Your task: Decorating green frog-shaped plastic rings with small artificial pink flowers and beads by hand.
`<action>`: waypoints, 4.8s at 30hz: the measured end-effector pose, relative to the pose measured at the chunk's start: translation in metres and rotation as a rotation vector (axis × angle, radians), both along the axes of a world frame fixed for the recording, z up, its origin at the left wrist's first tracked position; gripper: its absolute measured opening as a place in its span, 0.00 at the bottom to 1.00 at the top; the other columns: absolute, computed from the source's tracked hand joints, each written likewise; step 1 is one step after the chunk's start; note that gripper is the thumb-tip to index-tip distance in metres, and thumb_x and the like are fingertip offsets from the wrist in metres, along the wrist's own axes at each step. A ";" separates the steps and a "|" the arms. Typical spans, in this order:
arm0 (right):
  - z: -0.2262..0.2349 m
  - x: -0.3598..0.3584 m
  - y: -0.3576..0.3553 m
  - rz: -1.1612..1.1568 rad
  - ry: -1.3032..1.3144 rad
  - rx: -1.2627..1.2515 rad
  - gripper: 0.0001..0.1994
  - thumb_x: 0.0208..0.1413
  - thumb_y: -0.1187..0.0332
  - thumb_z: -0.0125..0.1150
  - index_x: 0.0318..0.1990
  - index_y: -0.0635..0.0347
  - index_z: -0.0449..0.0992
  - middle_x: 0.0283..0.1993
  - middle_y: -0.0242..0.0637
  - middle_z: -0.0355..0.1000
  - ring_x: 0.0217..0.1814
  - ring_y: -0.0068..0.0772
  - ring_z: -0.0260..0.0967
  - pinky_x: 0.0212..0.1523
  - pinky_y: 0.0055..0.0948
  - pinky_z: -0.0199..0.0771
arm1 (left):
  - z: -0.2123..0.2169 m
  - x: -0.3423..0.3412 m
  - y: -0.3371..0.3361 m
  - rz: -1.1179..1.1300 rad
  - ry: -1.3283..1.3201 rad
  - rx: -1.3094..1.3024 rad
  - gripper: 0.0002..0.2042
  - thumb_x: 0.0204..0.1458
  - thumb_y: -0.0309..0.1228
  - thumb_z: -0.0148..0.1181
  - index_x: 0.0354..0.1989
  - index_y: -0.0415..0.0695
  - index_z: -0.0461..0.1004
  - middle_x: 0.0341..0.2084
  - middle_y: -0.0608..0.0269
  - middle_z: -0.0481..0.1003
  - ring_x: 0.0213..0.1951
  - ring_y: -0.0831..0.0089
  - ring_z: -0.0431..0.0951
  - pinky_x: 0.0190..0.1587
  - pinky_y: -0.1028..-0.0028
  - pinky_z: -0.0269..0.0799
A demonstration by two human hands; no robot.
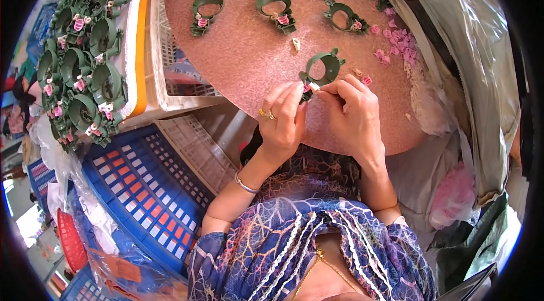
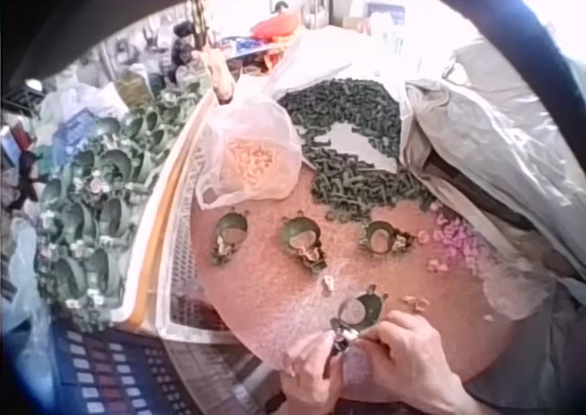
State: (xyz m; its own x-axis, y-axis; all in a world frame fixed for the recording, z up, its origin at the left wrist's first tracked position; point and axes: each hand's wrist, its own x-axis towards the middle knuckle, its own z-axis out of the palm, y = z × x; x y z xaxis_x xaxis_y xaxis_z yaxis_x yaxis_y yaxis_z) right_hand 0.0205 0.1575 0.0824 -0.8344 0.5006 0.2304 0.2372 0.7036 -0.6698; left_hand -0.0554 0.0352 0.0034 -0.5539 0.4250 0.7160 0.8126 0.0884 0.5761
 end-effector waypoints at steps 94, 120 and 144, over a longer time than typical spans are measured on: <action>0.002 -0.024 0.014 0.260 0.060 0.368 0.16 0.46 0.73 0.60 0.46 0.54 0.76 0.28 0.25 0.76 0.34 0.27 0.70 0.50 0.32 0.62 | -0.006 -0.003 -0.014 -0.180 -0.243 0.134 0.24 0.43 0.22 0.72 0.49 0.39 0.69 0.42 0.52 0.78 0.44 0.55 0.78 0.46 0.62 0.75; -0.026 0.010 0.002 -0.068 0.176 -0.773 0.22 0.59 0.76 0.61 0.59 0.60 0.63 0.47 0.33 0.71 0.47 0.23 0.70 0.51 0.23 0.71 | 0.005 -0.002 -0.013 -0.116 0.128 -0.131 0.20 0.43 0.17 0.67 0.48 0.41 0.79 0.49 0.61 0.75 0.46 0.62 0.73 0.46 0.67 0.73; -0.050 0.028 0.008 0.006 0.212 -0.556 0.16 0.56 0.82 0.60 0.52 0.64 0.73 0.48 0.34 0.73 0.47 0.20 0.70 0.49 0.20 0.71 | 0.029 0.029 -0.085 -0.123 -2.445 0.752 0.10 0.58 0.33 0.61 0.42 0.39 0.73 0.41 0.55 0.74 0.46 0.63 0.73 0.54 0.63 0.75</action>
State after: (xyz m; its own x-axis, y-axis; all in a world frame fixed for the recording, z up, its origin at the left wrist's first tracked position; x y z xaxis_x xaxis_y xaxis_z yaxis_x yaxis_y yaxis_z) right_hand 0.0482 0.1650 0.0321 -0.8023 0.5890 0.0970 0.0552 0.2351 -0.9704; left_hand -0.0261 -0.0500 0.0325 -0.2255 0.6003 -0.7673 -0.9106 -0.4098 -0.0530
